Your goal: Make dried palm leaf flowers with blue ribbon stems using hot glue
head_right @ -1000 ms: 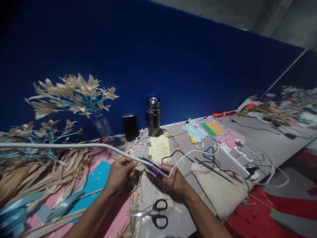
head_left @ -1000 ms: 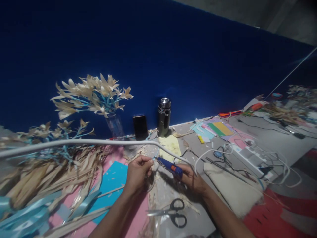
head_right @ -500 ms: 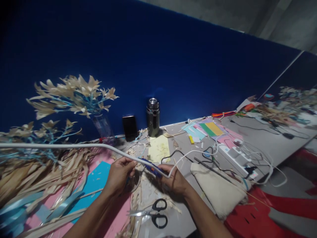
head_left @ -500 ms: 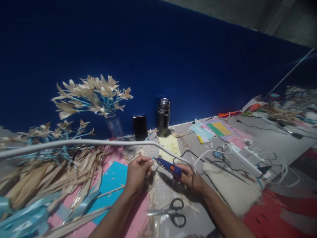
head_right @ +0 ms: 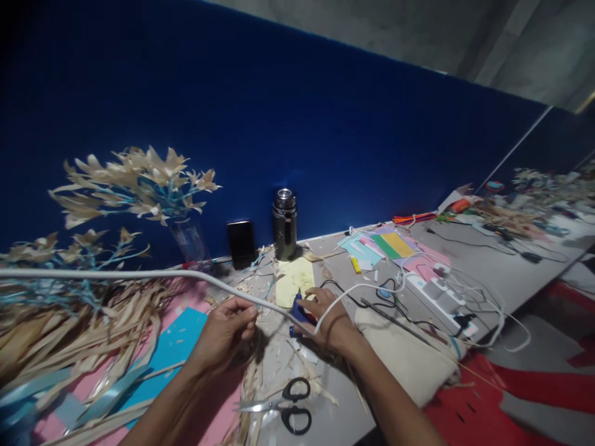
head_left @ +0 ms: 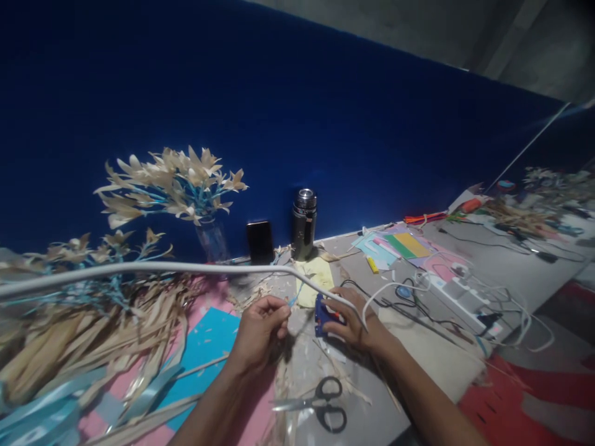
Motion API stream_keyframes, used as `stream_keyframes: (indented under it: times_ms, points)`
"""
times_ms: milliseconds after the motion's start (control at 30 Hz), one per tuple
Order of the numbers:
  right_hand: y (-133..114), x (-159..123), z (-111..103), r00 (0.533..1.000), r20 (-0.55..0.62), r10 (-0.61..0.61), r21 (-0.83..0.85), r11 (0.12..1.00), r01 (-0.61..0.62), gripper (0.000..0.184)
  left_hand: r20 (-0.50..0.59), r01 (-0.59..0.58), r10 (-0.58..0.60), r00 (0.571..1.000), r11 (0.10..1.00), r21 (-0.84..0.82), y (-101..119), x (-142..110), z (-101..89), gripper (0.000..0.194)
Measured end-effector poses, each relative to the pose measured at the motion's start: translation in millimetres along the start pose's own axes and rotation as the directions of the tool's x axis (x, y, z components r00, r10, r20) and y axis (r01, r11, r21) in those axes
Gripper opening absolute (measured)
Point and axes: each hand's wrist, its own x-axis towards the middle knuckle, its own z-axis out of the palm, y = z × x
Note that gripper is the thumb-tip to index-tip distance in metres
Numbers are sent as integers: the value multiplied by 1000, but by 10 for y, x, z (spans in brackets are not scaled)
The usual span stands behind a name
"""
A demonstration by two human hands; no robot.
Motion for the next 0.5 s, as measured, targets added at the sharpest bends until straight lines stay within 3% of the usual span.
stream_keyframes:
  times_ms: [67, 100, 200, 300, 367, 500]
  points:
    - [-139, 72, 45, 993, -51, 105, 255, 963, -88, 30, 59, 57, -54, 997, 997, -48, 6, -53, 50, 35]
    - [-213, 106, 83, 986, -21, 164, 428, 893, -139, 33, 85, 87, -81, 993, 994, -68, 6, -82, 74, 35]
    - [-391, 184, 229, 948, 149, 281, 798, 531, -283, 43, 152, 171, -156, 976, 982, -87, -3, -162, 132, 35]
    - [-482, 218, 336, 922, 201, 331, 909, 288, -302, 43, 201, 215, -197, 960, 974, -72, -18, -205, 152, 35]
    - [-524, 225, 356, 920, 173, 351, 934, 239, -266, 39, 208, 227, -210, 955, 972, -57, -36, -208, 150, 35]
    - [-608, 228, 350, 909, 66, 411, 943, 272, -192, 34, 136, 142, -144, 980, 990, 22, -92, -207, 148, 28]
